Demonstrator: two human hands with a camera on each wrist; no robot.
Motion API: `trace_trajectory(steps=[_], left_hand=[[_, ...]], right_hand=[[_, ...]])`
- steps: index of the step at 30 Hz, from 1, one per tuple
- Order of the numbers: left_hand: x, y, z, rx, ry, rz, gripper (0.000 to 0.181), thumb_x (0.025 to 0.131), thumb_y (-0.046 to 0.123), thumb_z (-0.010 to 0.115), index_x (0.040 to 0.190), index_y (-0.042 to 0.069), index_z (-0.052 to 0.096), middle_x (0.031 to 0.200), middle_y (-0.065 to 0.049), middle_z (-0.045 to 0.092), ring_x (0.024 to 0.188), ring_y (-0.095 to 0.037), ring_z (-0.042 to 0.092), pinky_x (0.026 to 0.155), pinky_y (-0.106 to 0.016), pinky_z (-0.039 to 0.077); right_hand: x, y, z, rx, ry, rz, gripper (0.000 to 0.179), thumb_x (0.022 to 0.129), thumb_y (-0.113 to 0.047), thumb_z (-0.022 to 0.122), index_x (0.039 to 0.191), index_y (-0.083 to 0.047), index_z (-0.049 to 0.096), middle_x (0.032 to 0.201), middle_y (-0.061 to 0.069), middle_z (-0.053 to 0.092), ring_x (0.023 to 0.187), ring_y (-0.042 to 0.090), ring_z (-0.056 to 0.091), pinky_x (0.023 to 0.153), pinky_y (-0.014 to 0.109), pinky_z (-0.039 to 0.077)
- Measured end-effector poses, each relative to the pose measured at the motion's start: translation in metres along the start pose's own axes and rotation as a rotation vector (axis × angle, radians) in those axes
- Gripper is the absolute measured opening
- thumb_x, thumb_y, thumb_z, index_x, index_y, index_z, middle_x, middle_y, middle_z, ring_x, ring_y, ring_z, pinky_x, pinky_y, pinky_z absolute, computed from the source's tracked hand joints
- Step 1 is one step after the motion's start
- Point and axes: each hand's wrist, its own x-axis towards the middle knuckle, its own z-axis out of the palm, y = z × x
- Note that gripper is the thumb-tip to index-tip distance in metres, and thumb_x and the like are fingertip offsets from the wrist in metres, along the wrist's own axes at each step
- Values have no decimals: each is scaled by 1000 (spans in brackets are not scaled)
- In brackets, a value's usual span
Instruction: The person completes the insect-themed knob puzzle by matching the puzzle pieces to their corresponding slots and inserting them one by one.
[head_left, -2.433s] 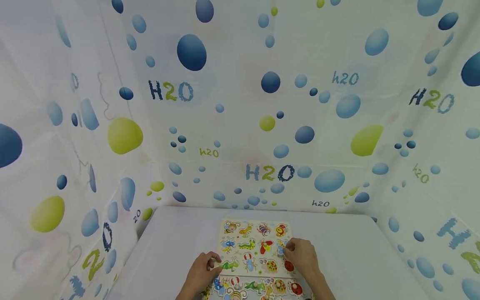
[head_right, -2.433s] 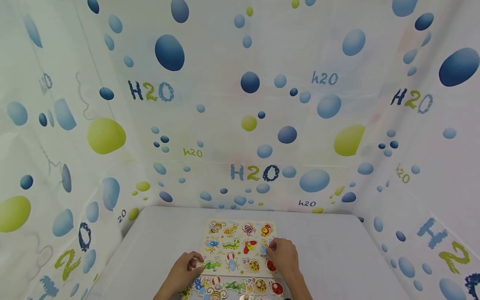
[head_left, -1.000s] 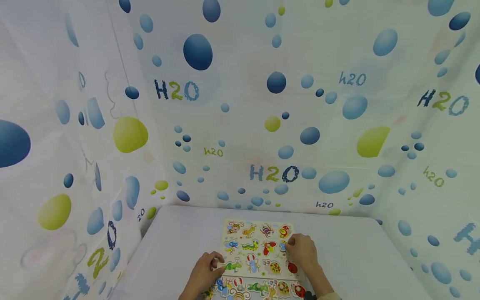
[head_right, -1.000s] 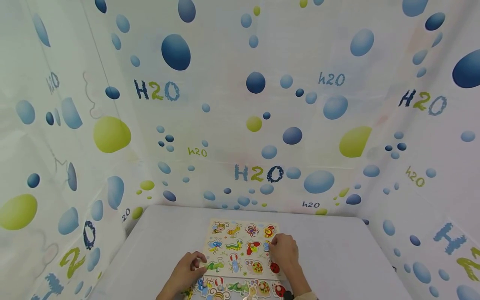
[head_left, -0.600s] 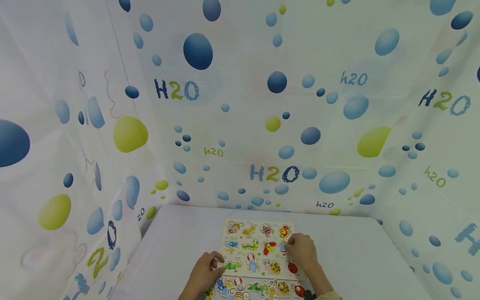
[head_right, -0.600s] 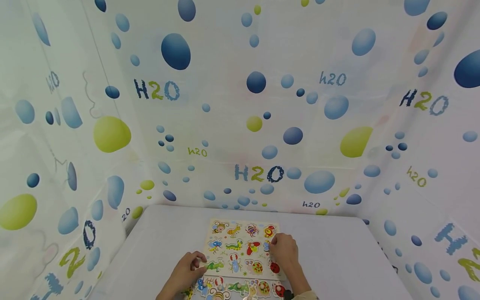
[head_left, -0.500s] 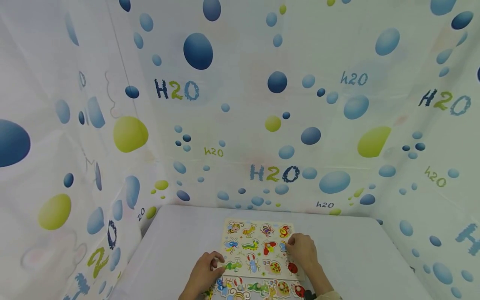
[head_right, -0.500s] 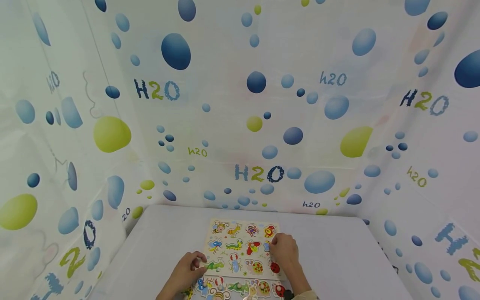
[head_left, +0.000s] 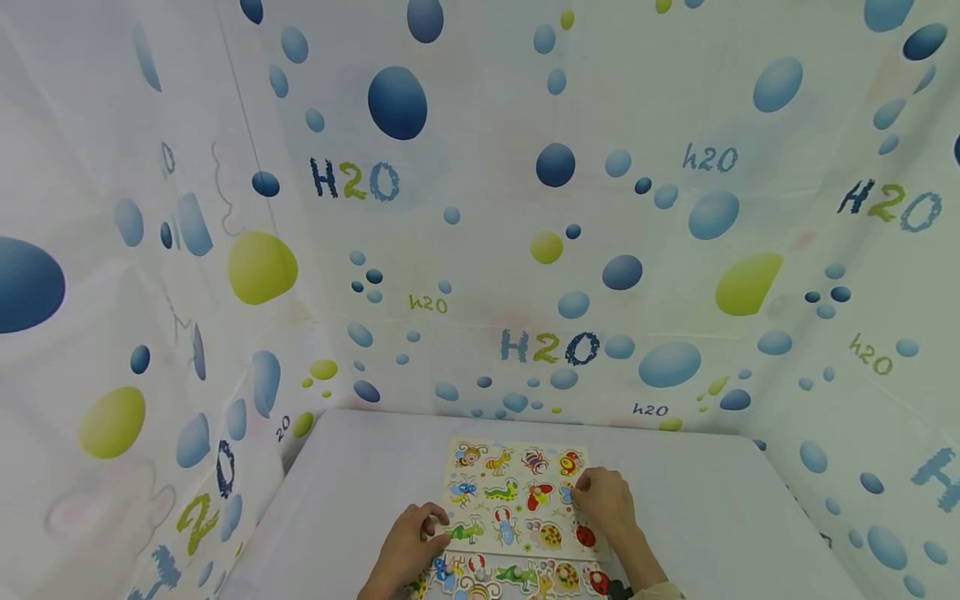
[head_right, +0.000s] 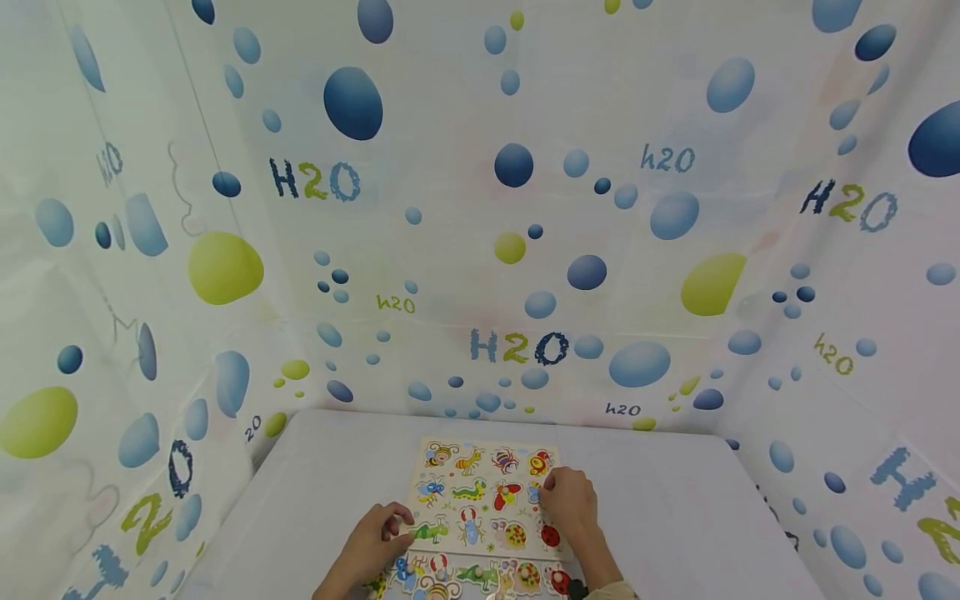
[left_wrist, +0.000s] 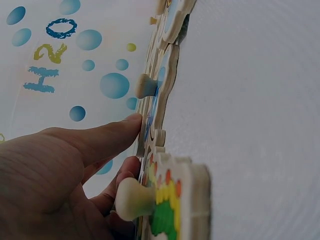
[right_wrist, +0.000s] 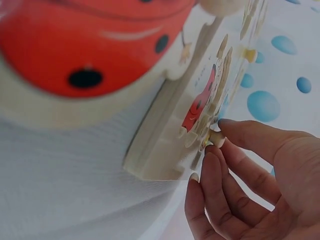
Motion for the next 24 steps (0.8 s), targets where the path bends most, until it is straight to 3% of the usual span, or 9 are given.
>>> trace_trajectory(steps=[24], left_hand=[[-3, 3, -3, 1, 2, 16, 20, 92, 25, 80, 105, 17, 67, 88, -1, 48, 76, -16, 42, 66, -29, 35]], right_hand=[[1, 4, 6, -49, 11, -34, 18, 83, -16, 86, 76, -13, 70, 70, -4, 62, 64, 13, 54, 58, 32, 46]])
